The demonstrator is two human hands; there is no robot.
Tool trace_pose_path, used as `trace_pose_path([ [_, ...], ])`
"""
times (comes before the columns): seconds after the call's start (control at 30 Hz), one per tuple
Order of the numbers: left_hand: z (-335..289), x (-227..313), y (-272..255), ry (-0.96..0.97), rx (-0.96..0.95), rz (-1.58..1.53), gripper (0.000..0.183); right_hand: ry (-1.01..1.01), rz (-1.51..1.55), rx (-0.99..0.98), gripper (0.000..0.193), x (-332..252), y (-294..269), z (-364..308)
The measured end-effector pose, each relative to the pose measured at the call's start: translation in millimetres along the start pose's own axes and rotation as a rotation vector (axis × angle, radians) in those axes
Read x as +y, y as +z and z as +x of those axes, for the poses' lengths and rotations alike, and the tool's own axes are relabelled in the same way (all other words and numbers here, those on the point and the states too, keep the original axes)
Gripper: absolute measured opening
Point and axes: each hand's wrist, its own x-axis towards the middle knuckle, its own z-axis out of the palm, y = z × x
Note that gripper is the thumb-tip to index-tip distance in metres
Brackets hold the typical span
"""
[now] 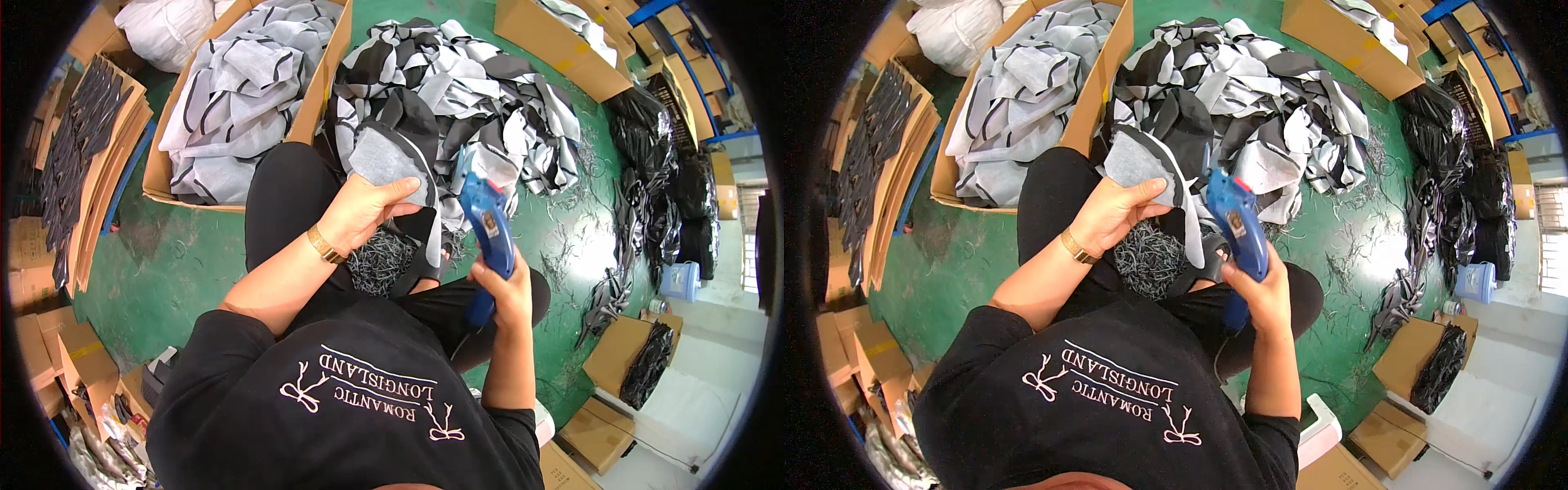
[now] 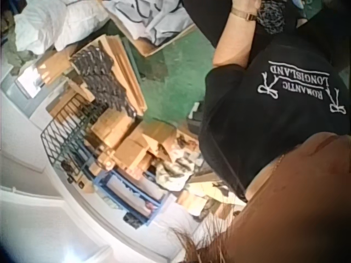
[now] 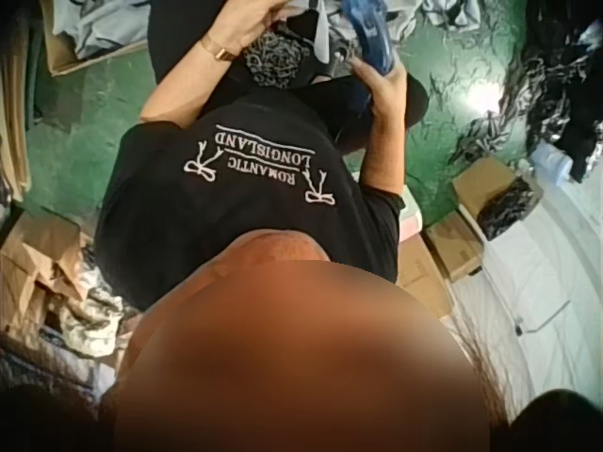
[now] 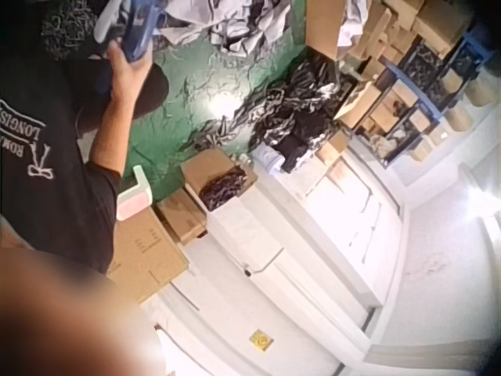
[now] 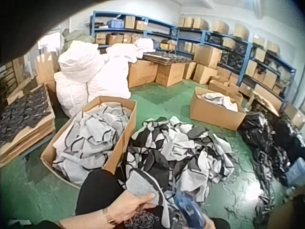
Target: Trim the edges of fabric components or shoe insoles using a handheld electric cutter.
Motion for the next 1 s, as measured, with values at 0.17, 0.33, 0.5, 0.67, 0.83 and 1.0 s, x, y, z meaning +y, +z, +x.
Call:
trace_pose_path([
  [0.17,1.5,-1.0,3.2,0.042,0.056,-0.040,0.031,0.095,-0.071,-0.065,0.040,9.2,-0.7,-24.5],
  [0.33,-0.2,-2.3,12.8,0.095,0.107,-0.025,0.025,0.138,-0.151,-0.070,0.038,12.6,6.5,-31.5],
  [0.5,-2.2,-2.6,16.0,0.087,0.118,0.006,0.021,0.147,-0.129,-0.060,0.038,17.6,5.2,-30.3],
  [0.67,-4.6,-3.1,17.1,0.111,0.110,0.045,0.021,0.137,-0.127,-0.048,0.038,18.4,4.0,-28.9],
  [0.83,-6.1,-4.1,18.7,0.180,0.059,0.138,0.028,0.138,-0.130,-0.032,0.037,10.4,4.8,-28.5],
  [1.0,-9.1,-4.3,21.0,0.221,0.036,0.175,0.027,0.173,-0.050,-0.045,0.036,9.2,3.6,-24.2],
])
